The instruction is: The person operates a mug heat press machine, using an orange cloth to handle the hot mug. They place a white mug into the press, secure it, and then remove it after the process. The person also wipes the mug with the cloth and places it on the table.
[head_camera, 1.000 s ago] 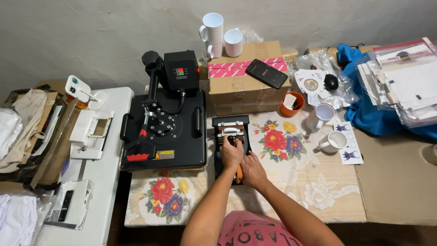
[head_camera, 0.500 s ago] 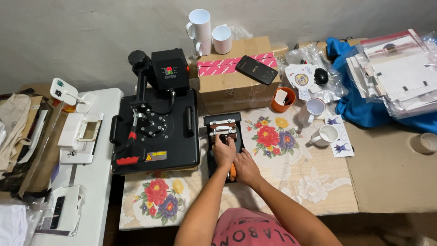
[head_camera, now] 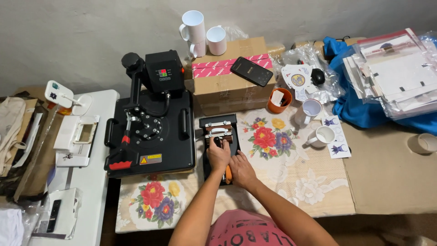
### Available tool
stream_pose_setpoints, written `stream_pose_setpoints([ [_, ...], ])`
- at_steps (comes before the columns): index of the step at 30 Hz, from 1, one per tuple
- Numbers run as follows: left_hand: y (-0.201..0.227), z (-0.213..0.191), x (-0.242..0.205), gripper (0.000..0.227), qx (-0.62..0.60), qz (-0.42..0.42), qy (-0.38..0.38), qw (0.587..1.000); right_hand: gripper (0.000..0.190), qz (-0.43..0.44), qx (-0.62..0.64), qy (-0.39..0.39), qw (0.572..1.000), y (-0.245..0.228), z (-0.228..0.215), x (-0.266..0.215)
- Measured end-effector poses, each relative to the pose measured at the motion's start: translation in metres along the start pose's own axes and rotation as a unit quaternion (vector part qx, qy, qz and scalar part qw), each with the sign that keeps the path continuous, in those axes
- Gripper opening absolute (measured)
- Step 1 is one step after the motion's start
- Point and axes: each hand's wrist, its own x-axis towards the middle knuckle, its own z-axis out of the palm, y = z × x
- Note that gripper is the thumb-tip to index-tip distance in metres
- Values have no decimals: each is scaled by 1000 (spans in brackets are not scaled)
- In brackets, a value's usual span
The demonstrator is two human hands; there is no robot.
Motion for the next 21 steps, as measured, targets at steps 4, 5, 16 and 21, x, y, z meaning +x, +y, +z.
stream_pose_setpoints([
  [4, 10, -6, -2, 16, -8, 3, 1, 1000, 92, -4, 37, -42, 998, 7, -37, 0],
  [5, 8, -5, -2, 17, -6, 0, -2, 1000, 103, -23, 101, -51, 993, 11, -57, 1],
  [16, 6, -4, -7, 17, 4, -10, 21, 1000, 45, 221, 44, 98, 969, 247, -114, 26],
  [21, 6, -5, -10, 15, 18, -18, 30, 999, 38, 393, 62, -42, 917, 296, -182, 93],
])
